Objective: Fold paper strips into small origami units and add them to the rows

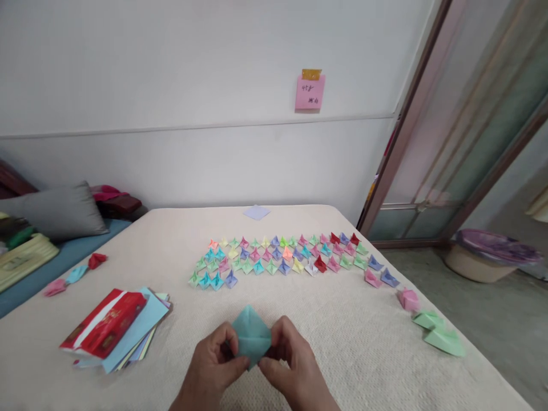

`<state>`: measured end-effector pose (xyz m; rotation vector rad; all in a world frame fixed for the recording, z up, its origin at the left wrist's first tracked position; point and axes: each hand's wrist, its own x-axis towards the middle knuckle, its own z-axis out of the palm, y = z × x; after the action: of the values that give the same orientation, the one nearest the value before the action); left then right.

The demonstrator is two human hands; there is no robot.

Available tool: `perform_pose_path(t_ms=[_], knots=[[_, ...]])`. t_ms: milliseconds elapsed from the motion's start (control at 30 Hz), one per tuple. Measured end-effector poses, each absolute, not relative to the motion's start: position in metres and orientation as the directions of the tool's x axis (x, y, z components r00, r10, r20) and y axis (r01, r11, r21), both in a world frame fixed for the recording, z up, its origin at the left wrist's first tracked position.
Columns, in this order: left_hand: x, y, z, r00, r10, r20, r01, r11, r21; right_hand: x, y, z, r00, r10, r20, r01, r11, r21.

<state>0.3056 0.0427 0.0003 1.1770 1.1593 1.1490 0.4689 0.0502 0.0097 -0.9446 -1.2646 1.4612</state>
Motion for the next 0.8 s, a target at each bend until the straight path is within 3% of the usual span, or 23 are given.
perform_pose_path(t_ms=[100, 367, 633, 800], knots=[[0.303, 0.043, 0.002, 0.028, 0.999, -0.026, 0.015, 0.025, 1.0, 0.463, 0.054, 0.0, -0.23, 0.973, -0.016, -0.342, -0.096, -0.935], [0.305, 0.036, 0.002, -0.019, 0.989, 0.144, 0.262, -0.134, 0.956, 0.463, 0.052, 0.01, -0.097, 0.989, -0.113, -0.198, -0.131, -0.971], [0.305, 0.041, -0.008, 0.025, 0.999, 0.044, 0.132, -0.046, 0.99, 0.463, 0.051, 0.012, -0.082, 0.98, -0.182, -0.286, -0.198, -0.938], [0.309, 0.039, -0.005, 0.043, 0.999, 0.03, 0.223, -0.039, 0.974, 0.454, 0.054, 0.003, -0.174, 0.962, -0.212, -0.382, -0.265, -0.886]])
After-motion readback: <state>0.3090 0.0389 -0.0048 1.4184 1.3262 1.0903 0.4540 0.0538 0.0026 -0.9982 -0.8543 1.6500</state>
